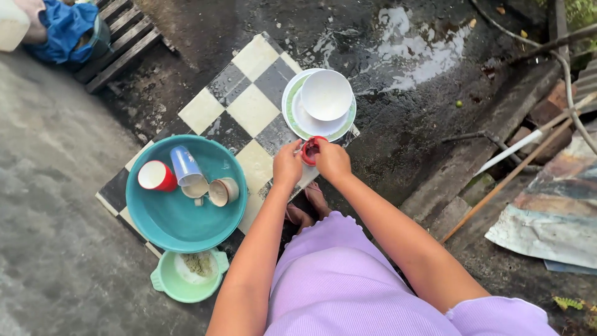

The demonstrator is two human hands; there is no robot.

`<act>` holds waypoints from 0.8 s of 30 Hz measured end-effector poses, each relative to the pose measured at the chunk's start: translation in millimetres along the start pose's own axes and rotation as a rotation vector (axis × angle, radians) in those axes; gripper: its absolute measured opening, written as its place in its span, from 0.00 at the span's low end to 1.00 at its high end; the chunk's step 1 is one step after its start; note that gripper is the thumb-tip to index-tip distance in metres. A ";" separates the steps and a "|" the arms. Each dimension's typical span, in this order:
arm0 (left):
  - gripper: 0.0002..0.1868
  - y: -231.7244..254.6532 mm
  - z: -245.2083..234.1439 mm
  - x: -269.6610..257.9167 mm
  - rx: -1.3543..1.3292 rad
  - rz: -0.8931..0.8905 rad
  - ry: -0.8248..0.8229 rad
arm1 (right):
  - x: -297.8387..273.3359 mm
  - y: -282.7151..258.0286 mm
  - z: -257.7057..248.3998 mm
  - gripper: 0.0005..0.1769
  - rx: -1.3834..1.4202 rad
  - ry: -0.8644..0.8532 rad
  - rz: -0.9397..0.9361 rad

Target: Washing various dishes including cups, spoons, and plates in a plastic basin outdoors.

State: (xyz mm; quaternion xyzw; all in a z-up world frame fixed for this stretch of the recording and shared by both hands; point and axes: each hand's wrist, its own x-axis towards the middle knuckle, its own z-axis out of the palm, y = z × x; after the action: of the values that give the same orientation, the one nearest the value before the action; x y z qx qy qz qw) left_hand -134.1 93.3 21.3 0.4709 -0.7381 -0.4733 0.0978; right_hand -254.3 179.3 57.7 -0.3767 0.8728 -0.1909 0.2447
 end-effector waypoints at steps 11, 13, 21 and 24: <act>0.16 -7.4 -0.4 1.1 -0.083 -0.003 -0.004 | 9.7 -3.9 25.4 0.10 -0.166 -0.051 -0.097; 0.16 -11.9 1.0 0.4 -0.109 -0.023 -0.020 | 11.0 -2.0 28.4 0.08 -0.177 -0.054 -0.075; 0.16 -28.5 2.7 2.8 -0.122 0.009 0.003 | 7.3 -10.9 6.6 0.07 -0.041 -0.017 -0.199; 0.16 -14.0 -7.6 3.9 -0.099 -0.062 -0.035 | 3.8 -4.2 11.2 0.07 0.012 0.027 -0.298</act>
State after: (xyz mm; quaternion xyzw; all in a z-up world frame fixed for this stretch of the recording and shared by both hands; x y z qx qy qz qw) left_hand -123.3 84.2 13.1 0.4799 -0.7002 -0.5202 0.0935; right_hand -247.8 172.0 49.7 -0.4981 0.8092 -0.2352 0.2042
